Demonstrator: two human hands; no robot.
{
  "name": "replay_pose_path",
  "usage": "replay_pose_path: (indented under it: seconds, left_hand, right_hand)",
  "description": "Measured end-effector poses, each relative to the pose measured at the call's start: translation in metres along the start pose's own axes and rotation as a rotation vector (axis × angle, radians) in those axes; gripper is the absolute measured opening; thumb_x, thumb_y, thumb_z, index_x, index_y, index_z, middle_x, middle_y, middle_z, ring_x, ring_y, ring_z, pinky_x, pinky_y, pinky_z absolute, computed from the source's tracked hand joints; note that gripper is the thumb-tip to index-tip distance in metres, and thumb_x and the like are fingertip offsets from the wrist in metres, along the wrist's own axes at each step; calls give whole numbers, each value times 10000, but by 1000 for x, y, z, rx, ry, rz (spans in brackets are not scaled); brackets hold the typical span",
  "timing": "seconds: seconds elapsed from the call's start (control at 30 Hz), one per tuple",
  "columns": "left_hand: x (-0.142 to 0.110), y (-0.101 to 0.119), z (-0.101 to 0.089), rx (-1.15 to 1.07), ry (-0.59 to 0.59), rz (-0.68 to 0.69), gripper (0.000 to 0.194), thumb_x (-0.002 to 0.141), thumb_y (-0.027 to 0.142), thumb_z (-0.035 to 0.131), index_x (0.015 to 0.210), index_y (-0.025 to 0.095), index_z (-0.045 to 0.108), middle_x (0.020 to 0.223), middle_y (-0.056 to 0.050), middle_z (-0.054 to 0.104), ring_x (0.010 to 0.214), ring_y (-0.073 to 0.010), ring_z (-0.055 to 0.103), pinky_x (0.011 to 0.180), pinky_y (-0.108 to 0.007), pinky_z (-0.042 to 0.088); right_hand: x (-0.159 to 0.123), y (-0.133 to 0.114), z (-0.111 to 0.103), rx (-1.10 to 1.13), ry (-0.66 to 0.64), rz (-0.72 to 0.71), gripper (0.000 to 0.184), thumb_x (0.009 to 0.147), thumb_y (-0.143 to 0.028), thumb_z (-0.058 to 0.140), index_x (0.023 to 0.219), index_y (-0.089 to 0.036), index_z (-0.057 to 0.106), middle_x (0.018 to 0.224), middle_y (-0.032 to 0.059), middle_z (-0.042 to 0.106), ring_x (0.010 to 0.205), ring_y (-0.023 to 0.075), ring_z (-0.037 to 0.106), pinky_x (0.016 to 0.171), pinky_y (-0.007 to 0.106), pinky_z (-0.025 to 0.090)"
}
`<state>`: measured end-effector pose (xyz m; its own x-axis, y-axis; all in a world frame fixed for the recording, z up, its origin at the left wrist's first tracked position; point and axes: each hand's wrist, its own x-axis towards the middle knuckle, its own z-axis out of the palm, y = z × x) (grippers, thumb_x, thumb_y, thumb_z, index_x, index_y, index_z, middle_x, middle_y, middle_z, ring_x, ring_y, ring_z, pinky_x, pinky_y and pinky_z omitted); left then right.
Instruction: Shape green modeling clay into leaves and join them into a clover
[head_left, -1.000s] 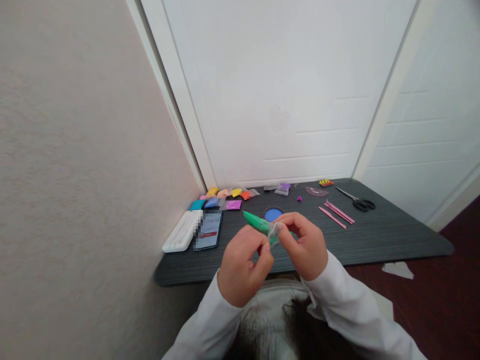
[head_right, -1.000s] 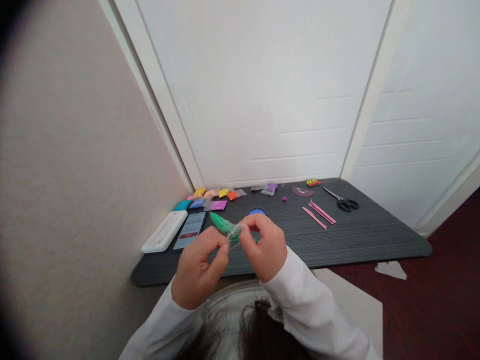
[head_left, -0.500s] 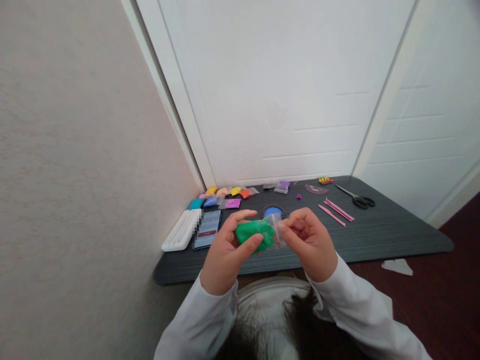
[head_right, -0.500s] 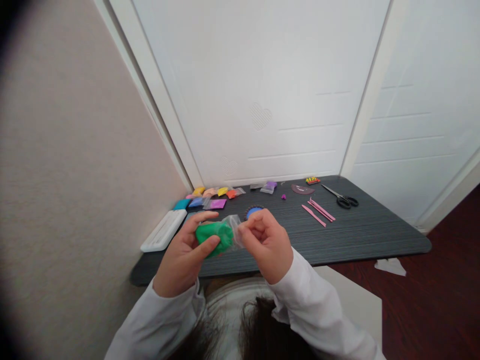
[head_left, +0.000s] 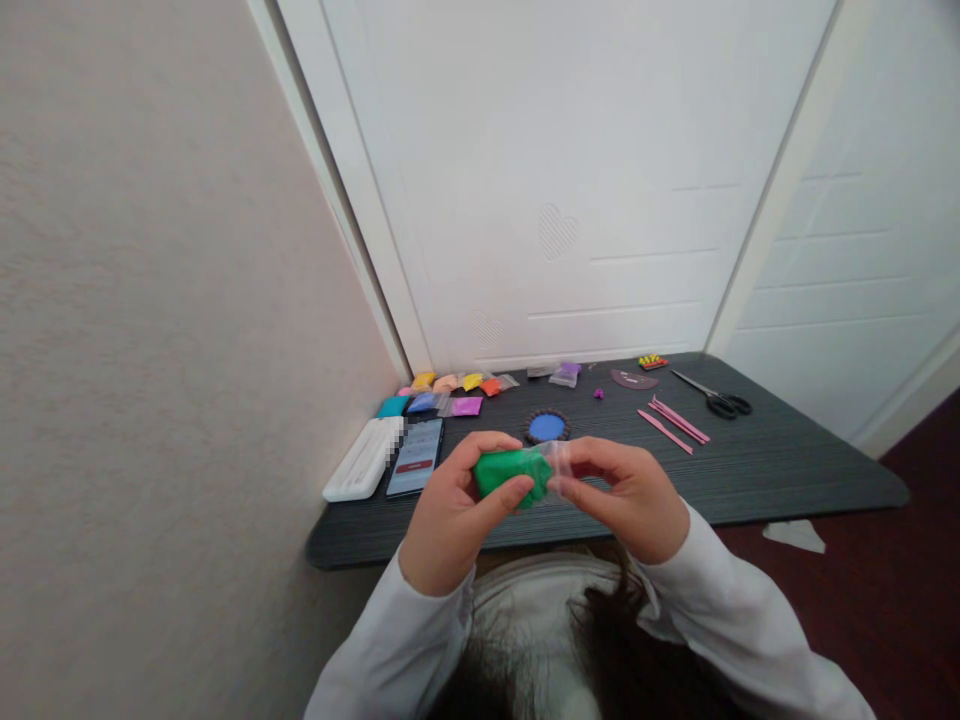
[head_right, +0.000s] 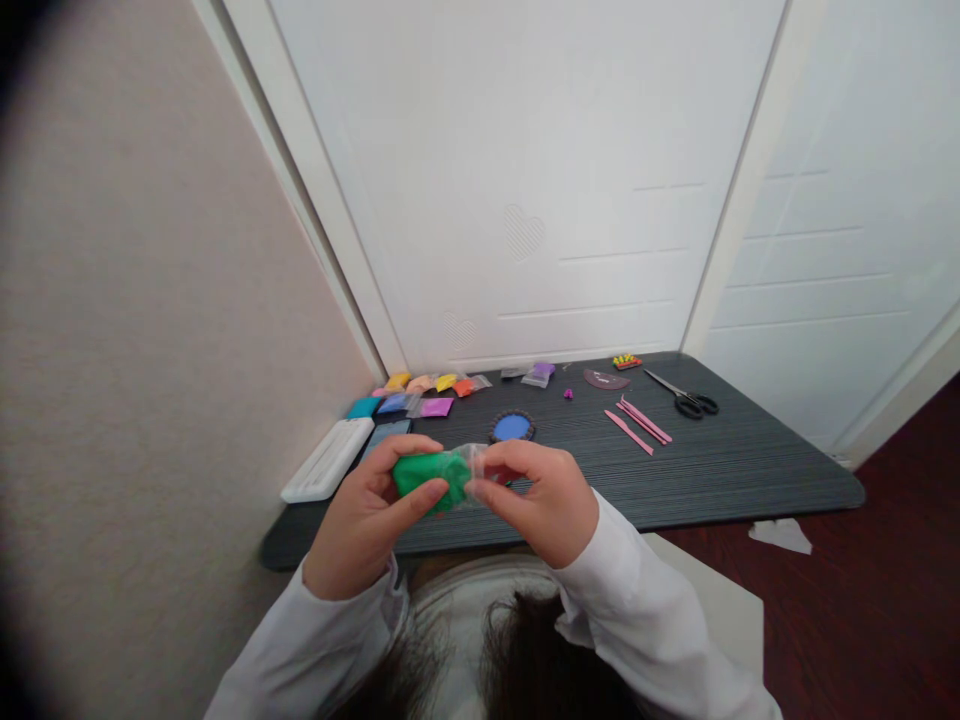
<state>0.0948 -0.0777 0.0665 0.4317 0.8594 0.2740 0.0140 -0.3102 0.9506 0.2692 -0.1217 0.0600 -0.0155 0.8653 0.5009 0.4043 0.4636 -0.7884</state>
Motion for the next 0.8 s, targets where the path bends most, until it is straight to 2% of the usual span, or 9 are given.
replay_pose_path:
  seconds: [0.23, 0.33, 0.4, 0.47, 0.53, 0.67, 0.8]
  left_hand:
    - [1, -3, 2, 7, -12, 0, 277, 687, 272, 654, 928, 191, 543, 818, -14, 558, 634, -107, 534, 552, -228, 505]
    - [2, -5, 2, -29, -2, -22, 276, 685, 273, 657, 921, 188, 543, 804, -12, 554, 617, -102, 532, 534, -226, 509]
    - [3, -6, -1, -63, 39, -38, 285, 674, 273, 665, 917, 187, 542, 807, -10, 553, 623, -103, 535, 521, -224, 511]
    - [6, -9, -6, -112, 82, -47, 303, 665, 274, 672, 924, 194, 537, 787, 3, 550, 617, -103, 539, 504, -221, 509]
    - [11, -14, -13, -155, 117, -54, 326, 658, 284, 674, 936, 199, 528, 753, 18, 553, 584, -97, 538, 479, -213, 496]
    - [33, -36, -27, -50, 241, -98, 362, 666, 354, 650, 953, 176, 518, 756, 13, 560, 580, -101, 551, 493, -227, 493]
    - [64, -78, -39, 73, 262, -157, 372, 690, 363, 627, 962, 136, 513, 785, -15, 576, 630, -117, 578, 566, -273, 517]
  right_hand:
    - [2, 1, 1, 25, -60, -40, 106, 750, -195, 570, 796, -186, 665, 808, 29, 670, 761, 145, 607, 704, 278, 483]
    - [2, 7, 2, 185, -79, 16, 93, 745, -213, 581, 801, -179, 646, 835, 33, 648, 775, 144, 589, 703, 287, 478]
    - [3, 12, 0, 340, -70, 58, 60, 738, -223, 595, 739, -176, 632, 847, 33, 640, 792, 143, 584, 716, 292, 474]
    - [3, 16, -2, 478, -33, 100, 80, 730, -235, 609, 677, -177, 619, 860, 34, 641, 806, 144, 583, 687, 282, 476]
    - [4, 18, -4, 575, 18, 152, 79, 725, -254, 619, 694, -183, 632, 877, 39, 648, 808, 148, 588, 631, 267, 477]
    - [5, 21, -4, 740, 92, 294, 118, 709, -289, 636, 760, -183, 639, 785, 29, 670, 710, 136, 622, 582, 255, 478]
    - [7, 29, 2, 814, 116, 368, 208, 622, -245, 713, 783, -186, 596, 720, 0, 673, 660, 127, 634, 561, 237, 474]
